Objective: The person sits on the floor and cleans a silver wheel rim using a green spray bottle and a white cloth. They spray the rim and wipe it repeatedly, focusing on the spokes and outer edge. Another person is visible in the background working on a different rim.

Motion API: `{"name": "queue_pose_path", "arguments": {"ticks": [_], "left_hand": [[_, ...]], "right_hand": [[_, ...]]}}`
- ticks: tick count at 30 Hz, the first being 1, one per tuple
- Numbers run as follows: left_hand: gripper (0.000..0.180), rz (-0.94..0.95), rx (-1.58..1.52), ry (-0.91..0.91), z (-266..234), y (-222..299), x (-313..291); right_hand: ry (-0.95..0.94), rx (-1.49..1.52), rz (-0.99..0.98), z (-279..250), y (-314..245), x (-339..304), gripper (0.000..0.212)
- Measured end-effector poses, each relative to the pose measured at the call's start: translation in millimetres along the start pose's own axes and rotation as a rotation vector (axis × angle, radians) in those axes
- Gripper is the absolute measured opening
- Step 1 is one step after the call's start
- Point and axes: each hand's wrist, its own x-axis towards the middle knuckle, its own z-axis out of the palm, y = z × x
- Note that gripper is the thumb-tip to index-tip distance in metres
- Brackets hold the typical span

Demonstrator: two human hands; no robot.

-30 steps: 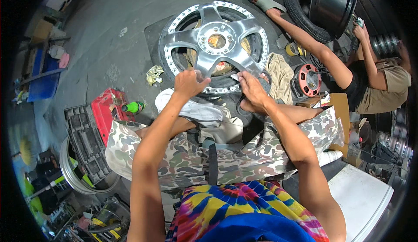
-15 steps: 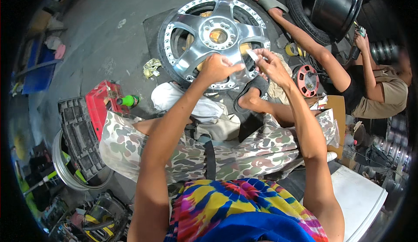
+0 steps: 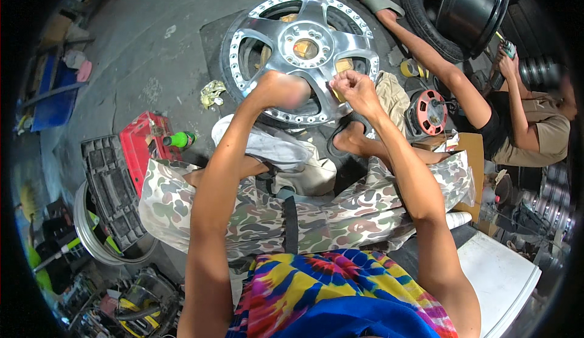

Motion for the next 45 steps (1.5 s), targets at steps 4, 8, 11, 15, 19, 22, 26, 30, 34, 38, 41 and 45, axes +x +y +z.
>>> {"name": "queue_pose_path", "arguments": {"ticks": [4,8,11,15,19,22,26,30,34,38,41,45], "left_hand": [[0.027,0.051,0.252,-0.001,20.7,26.6,-9.6],[0.032,0.289,0.375,0.074,38.8,31.4,-11.3],[0.031,0.414,0.391,0.093,40.6,20.0,-12.3],[0.03,0.442,0.441,0.091,30.6,7.1,-12.1],[0.027,0.247,0.638,-0.002,15.3,22.0,-11.4],[0.029,0.233,0.653,0.017,14.1,34.2,-17.6],[0.028,0.389,0.637,0.051,16.8,29.8,-19.1],[0.024,0.48,0.547,0.096,16.7,25.2,-21.2],[0.023,0.269,0.622,-0.001,-6.2,27.5,-17.8],[0.022,0.331,0.591,0.071,-23.1,26.6,-20.9],[0.022,0.264,0.544,0.077,-33.3,23.1,-19.9],[0.02,0.353,0.553,0.116,-48.7,16.7,-19.6]], "right_hand": [[0.102,-0.132,0.008,7.8,-4.2,11.3,0.032],[0.106,-0.195,0.006,7.2,-15.4,9.9,0.04],[0.072,-0.167,0.05,13.1,-12.7,12.0,0.041],[0.079,-0.179,0.023,34.5,-16.7,15.6,0.039],[0.137,-0.164,-0.013,49.2,-9.3,19.2,0.038],[0.166,-0.129,-0.004,57.1,-8.8,18.6,0.038],[0.187,-0.153,0.056,55.9,-21.3,7.2,0.038],[0.22,-0.192,0.038,63.2,-22.8,7.0,0.04],[0.257,-0.122,0.061,85.7,-21.4,15.0,0.04],[0.311,-0.069,0.06,109.2,-23.2,26.8,0.04],[0.354,-0.059,0.034,123.7,-25.7,35.3,0.04],[0.388,-0.018,0.068,139.1,-36.0,45.5,0.039]]}}
